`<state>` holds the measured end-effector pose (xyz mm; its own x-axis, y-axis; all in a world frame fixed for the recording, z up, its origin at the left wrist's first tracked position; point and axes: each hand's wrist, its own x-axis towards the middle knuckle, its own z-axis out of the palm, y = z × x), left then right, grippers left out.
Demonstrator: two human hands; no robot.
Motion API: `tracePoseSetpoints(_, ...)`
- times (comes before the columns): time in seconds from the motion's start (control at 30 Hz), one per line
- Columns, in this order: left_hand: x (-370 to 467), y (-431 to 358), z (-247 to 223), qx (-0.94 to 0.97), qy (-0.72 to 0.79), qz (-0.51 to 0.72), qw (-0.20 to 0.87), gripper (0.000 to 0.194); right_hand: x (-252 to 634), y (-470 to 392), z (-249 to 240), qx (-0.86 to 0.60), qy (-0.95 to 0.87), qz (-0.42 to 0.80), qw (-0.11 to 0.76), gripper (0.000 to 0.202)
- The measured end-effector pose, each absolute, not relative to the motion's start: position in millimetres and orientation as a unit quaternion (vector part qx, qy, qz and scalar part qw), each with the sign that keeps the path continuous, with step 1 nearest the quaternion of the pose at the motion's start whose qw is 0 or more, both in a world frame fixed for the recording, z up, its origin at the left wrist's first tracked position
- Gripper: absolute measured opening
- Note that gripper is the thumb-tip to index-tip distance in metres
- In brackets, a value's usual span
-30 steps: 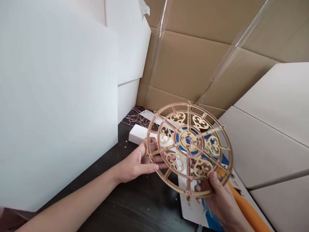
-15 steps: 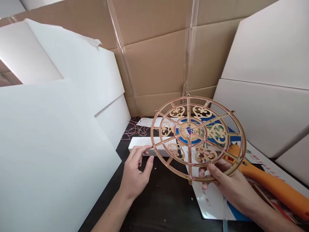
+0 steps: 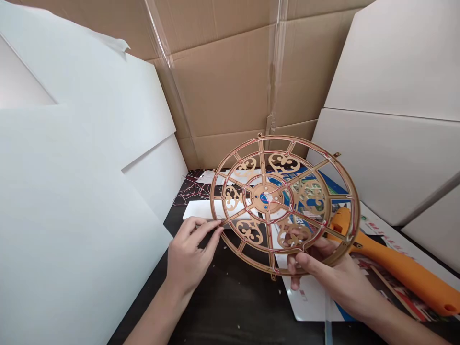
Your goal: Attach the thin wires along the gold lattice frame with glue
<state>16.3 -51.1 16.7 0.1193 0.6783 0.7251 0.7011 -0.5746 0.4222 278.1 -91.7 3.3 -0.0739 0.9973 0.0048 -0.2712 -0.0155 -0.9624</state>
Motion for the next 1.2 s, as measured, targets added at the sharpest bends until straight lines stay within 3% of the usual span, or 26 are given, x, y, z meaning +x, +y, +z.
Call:
tracePoseSetpoints(0.17,18.8,-54.5,16.2,-0.752,-0.47,-0.461,0.021,0.01,274.3,-98.7,10.2,-0.414,-0.436,0.59,0.539,0.032)
tracePoseSetpoints(0.5,17.7,-56.5,23.5,-0.754,-0.474,-0.454,-0.018,0.015,276.3,-98.7,6.7,-0.418,-0.413,0.604,0.538,0.053)
tracePoseSetpoints(0.77,17.1,-59.0,26.8,-0.742,-0.506,-0.438,-0.031,0.018,278.6,-96.7,-0.5,-0.421,-0.423,0.598,0.535,0.045)
tracePoseSetpoints(0.97,12.6,-59.2,26.4,-0.759,-0.49,-0.43,-0.012,0.009,282.1,-93.3,-4.6,-0.4,-0.441,0.609,0.524,0.044)
tracePoseSetpoints(1.2,13.3,-55.8,22.6,-0.79,-0.466,-0.396,0.039,0.012,283.5,-91.6,-6.5,-0.393,-0.449,0.609,0.523,0.041)
